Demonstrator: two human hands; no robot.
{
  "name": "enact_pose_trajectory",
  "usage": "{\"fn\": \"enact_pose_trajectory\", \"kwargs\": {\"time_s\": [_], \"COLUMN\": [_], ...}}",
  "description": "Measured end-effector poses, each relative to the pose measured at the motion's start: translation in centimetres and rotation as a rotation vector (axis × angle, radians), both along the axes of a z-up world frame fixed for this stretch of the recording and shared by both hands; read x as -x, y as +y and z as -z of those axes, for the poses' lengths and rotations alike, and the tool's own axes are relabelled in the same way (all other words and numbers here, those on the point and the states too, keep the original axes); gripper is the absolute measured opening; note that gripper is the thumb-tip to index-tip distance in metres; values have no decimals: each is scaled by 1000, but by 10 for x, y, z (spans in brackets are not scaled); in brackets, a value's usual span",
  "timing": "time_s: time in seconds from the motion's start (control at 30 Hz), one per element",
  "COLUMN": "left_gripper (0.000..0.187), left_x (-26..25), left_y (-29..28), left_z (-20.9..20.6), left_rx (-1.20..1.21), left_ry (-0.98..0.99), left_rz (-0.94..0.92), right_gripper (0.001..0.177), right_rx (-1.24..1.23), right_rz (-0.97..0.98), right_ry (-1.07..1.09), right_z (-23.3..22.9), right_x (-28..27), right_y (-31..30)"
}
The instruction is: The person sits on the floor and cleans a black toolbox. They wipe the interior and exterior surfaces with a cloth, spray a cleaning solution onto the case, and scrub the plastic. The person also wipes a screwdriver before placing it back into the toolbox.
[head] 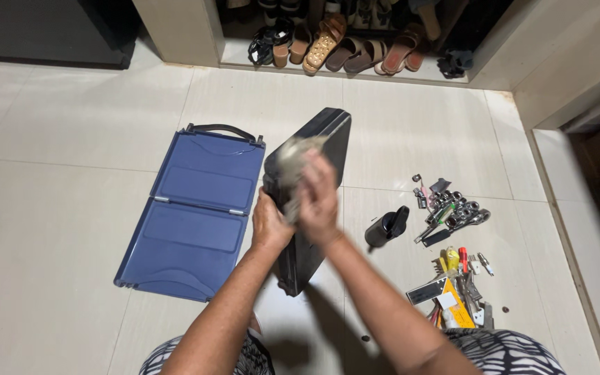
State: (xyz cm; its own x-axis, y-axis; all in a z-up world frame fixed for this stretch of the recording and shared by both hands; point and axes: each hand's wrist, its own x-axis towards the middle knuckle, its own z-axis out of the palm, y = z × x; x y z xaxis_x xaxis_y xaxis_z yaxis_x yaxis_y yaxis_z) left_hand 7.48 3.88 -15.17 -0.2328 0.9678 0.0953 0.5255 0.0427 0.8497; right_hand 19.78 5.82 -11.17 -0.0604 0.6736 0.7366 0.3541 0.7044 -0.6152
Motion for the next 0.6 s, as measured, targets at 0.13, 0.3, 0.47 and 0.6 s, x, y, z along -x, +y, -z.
{"fn": "enact_pose_trajectory", "kwargs": {"time_s": [0.13, 0.3, 0.47, 0.6], "left_gripper": [86, 91, 74, 82], "left_x": [-4, -12, -15, -13], "left_y": [-2, -1, 0, 0], "left_z": [-20, -33, -41, -46], "left_rx": [-25, -47, 9, 57], "left_ry": [-2, 22, -39, 1], "left_rz": [7, 44, 40, 61], "right_gripper": [42, 24, 18, 15], "right_rx": [-32, 2, -103, -161], "right_rz": [134, 279, 47, 139], "right_ry": [-53, -159, -149, -166], "right_z": [-6, -15, -3, -4], "right_x": [-57, -82, -37, -54], "right_y": [84, 94, 41, 54]}}
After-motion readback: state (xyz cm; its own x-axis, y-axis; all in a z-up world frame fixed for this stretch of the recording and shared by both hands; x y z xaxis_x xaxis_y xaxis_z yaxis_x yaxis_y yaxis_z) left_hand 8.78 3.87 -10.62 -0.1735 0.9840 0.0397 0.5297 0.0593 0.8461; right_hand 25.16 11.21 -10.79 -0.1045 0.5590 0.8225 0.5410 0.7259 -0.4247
